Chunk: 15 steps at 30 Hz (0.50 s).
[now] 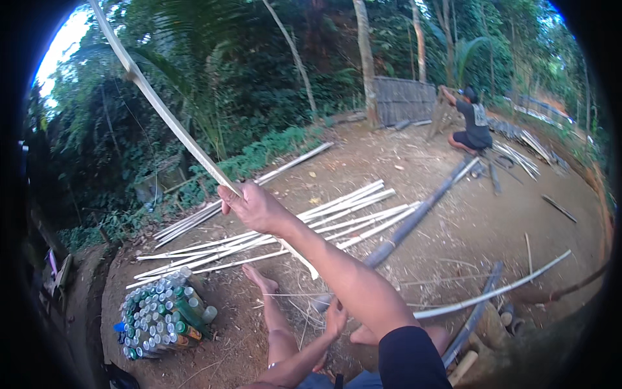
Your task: The person shaves a long strip of wood using a large knife while sitting on the ground, periodically checking the thickness and smoothness of the piece.
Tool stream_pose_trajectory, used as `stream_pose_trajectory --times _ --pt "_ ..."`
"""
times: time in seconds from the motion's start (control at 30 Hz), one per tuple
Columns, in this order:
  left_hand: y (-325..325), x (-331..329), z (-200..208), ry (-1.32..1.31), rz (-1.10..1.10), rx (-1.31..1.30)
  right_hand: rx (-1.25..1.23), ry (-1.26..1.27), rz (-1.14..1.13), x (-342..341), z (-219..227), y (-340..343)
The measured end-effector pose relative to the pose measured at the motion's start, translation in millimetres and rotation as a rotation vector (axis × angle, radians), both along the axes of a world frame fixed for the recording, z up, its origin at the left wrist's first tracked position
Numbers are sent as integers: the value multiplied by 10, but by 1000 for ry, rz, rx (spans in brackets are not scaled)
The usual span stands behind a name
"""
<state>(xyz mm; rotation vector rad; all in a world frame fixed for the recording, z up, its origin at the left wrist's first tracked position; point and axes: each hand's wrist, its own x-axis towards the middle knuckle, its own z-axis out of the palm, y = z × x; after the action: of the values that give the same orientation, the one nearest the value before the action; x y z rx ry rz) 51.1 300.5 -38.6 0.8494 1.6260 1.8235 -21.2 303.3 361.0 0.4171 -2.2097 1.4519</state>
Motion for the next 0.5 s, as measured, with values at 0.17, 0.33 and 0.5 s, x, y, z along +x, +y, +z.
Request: stream_pose_trajectory --times 0.17,0.33,0.5 --pt "-148 386 -21 -106 4 51 -38 -67 42 -477 -57 -236" --pt "-206 335 -73 -83 139 4 -33 -322 -169 -700 -32 -280" --pt "-153 286 -10 -17 361 -75 70 -88 -362 -1169 -330 90"
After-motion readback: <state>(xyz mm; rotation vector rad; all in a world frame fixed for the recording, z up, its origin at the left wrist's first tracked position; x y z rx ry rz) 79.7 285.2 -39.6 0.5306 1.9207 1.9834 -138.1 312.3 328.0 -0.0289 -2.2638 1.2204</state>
